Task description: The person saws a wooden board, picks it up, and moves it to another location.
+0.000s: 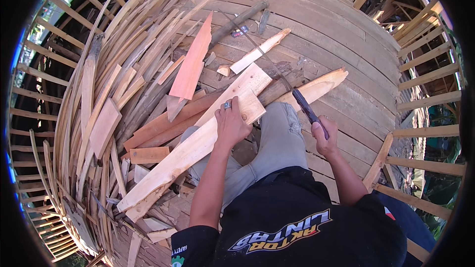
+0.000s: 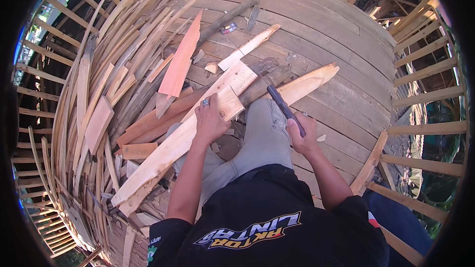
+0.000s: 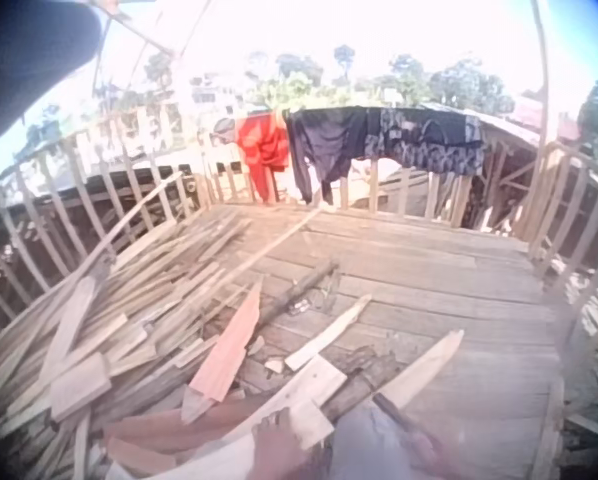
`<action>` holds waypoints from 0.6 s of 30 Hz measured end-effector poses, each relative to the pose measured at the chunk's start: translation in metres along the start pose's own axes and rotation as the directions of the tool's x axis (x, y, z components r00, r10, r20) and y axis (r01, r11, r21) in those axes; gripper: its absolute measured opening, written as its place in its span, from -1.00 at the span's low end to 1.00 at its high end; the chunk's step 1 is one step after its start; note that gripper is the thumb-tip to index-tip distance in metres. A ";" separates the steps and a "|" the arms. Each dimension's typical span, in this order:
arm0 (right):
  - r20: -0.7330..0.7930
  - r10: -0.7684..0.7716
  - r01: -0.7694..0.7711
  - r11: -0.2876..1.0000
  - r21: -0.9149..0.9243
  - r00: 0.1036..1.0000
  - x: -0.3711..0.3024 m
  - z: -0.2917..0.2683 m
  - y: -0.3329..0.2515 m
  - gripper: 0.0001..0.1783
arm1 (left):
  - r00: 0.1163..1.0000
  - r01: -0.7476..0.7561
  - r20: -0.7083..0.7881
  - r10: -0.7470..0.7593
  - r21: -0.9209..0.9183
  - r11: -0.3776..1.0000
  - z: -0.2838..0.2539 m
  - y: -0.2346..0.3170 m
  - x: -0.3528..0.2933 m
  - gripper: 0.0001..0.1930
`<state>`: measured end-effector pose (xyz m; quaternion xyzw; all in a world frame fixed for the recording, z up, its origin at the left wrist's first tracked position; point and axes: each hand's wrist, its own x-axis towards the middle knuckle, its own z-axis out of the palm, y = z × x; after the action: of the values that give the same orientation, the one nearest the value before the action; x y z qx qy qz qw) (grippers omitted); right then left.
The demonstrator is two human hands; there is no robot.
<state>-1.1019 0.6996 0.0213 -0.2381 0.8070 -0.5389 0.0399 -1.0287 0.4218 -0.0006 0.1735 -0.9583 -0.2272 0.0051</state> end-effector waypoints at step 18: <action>0.019 0.170 -0.171 0.984 0.040 0.985 0.038 0.116 -0.004 -0.73 | -0.073 0.403 -0.614 -0.786 -0.739 0.540 -0.009 -0.200 -0.205 -0.26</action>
<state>-1.0974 0.5837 -0.0164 -0.1714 0.8128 -0.5483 0.0972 -0.7694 0.3188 -0.0661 0.6765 -0.5141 -0.2108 0.4833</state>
